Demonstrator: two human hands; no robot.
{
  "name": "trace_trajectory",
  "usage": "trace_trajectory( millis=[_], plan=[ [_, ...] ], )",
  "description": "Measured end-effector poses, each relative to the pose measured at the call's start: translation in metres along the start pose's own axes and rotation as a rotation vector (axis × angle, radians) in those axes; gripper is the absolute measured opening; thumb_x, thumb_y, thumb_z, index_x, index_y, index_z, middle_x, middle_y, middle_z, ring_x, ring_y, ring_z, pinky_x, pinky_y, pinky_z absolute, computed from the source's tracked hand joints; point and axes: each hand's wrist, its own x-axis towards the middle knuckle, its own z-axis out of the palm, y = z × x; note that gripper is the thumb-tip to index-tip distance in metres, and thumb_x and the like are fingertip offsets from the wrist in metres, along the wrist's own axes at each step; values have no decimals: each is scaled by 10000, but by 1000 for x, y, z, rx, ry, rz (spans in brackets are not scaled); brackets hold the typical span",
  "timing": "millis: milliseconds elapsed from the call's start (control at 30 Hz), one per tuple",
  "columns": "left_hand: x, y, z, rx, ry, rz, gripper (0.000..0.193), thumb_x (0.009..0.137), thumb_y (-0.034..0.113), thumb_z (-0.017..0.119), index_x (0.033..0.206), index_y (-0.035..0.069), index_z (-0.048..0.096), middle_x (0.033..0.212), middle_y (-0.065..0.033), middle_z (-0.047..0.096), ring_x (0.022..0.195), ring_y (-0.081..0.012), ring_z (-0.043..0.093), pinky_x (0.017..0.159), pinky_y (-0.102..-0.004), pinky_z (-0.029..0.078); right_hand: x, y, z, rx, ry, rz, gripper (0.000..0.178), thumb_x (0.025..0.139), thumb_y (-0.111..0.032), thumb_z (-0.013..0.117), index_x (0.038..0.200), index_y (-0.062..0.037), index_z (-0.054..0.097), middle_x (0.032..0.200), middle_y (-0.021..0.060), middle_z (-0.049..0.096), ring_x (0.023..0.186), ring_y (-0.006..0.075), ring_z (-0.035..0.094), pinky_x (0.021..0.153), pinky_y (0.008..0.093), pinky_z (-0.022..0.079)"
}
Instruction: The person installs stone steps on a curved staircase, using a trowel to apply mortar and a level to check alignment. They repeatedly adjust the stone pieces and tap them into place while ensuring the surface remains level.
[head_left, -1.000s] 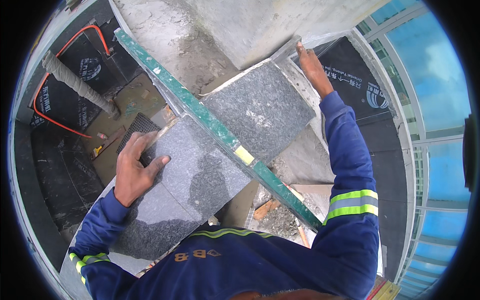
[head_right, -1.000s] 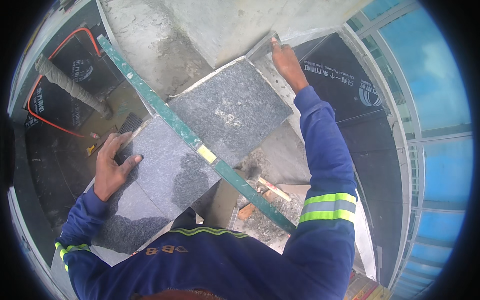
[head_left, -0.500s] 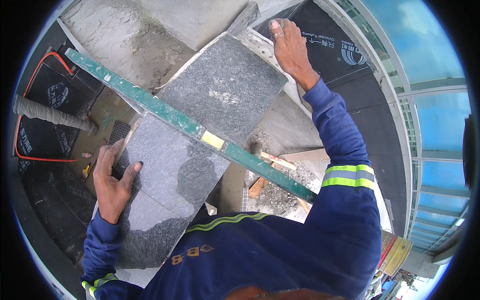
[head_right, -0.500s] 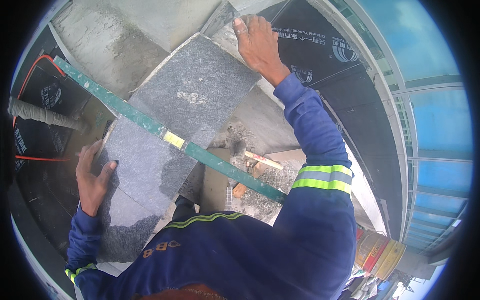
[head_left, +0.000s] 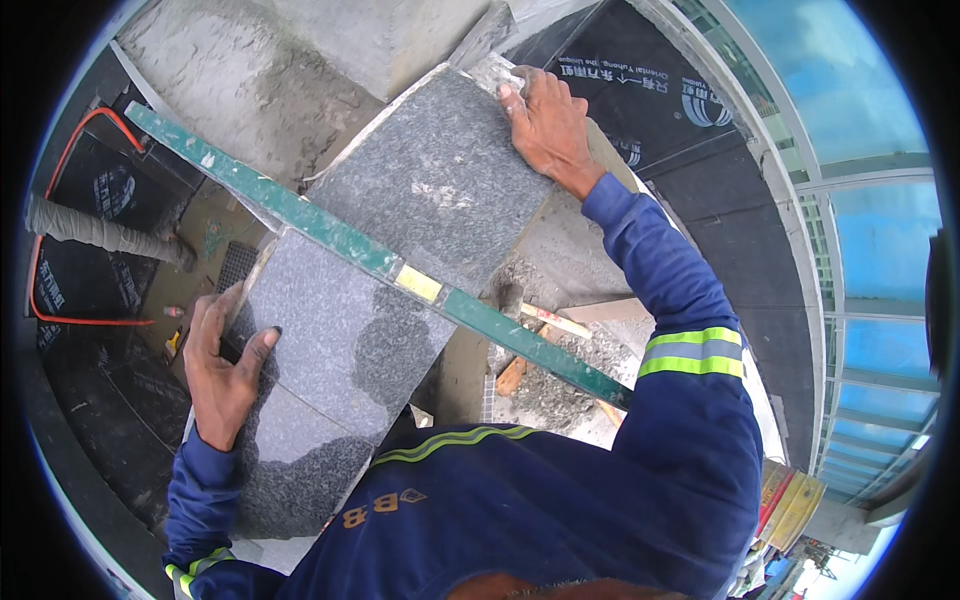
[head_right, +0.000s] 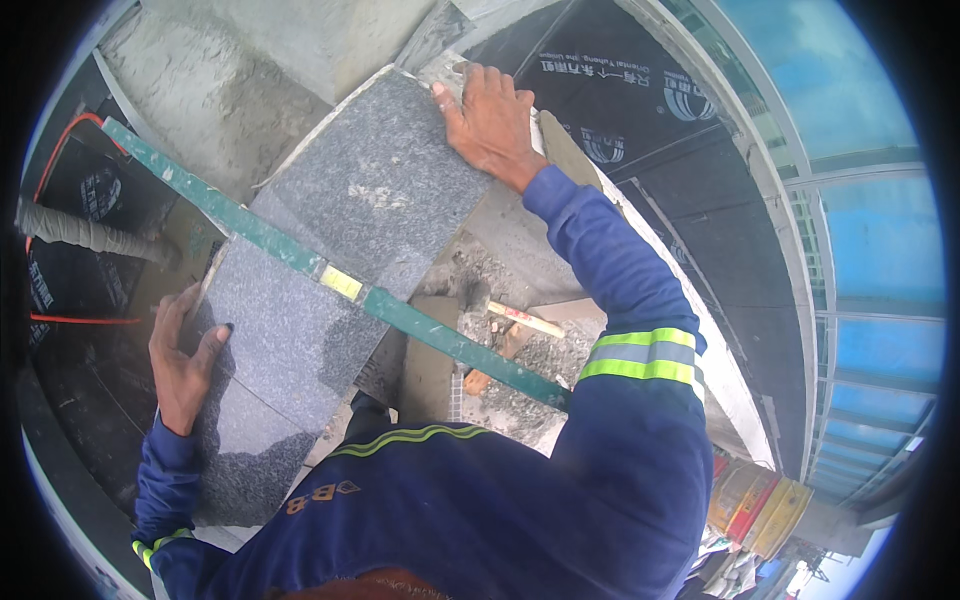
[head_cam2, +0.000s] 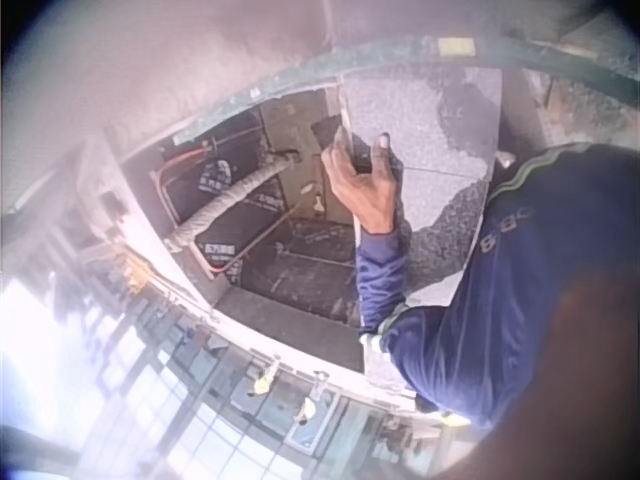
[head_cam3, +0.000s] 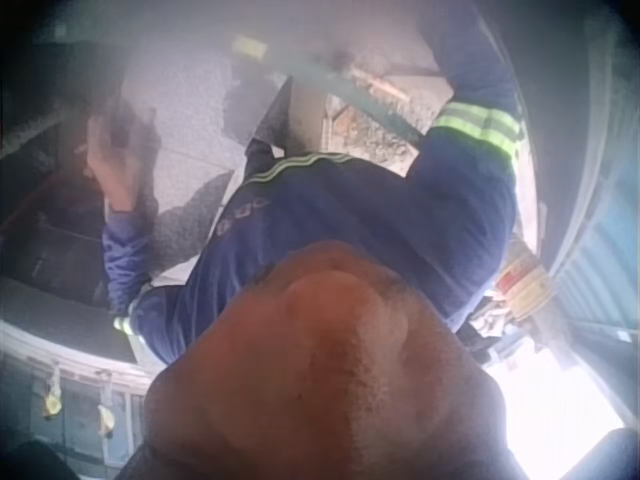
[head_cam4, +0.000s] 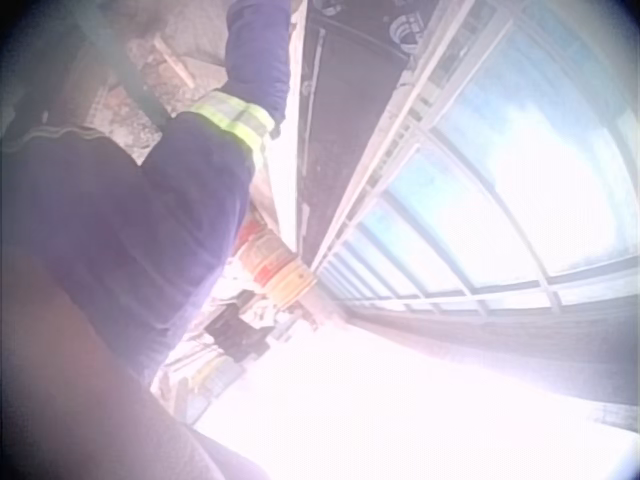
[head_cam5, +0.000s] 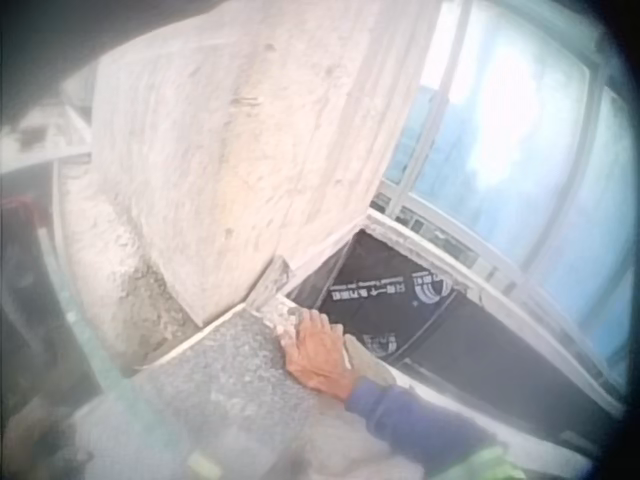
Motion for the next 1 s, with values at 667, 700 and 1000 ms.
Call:
trace_trajectory(
  millis=[667, 700, 1000],
  plan=[
    [-1, 0, 0, 14, 21, -21, 586, 784, 168, 870, 1273, -63, 644, 1061, -170, 636, 968, -296, 653, 898, -360, 502, -1, -7, -7, 69, -43, 40, 588, 1069, -542, 417, 1368, -62, 579, 1217, 174, 633, 1154, 355, 589, 954, 552, 393],
    [-1, -1, 0, 10, 23, -27, 589, 781, 169, 871, 1275, -60, 647, 1064, -171, 641, 969, -303, 657, 894, -365, 505, -1, -1, -4, 79, -18, 33, 585, 1070, -543, 415, 1381, -75, 576, 1248, 170, 636, 1175, 351, 587, 978, 547, 388],
    [-4, -4, 1, -7, 28, -34, 599, 773, 186, 885, 1285, -31, 662, 1065, -171, 653, 973, -315, 669, 891, -383, 516, 2, 4, -6, 107, -25, 28, 628, 1073, -559, 401, 1430, -65, 552, 1301, 174, 641, 1266, 347, 570, 1074, 545, 355]
  ],
)
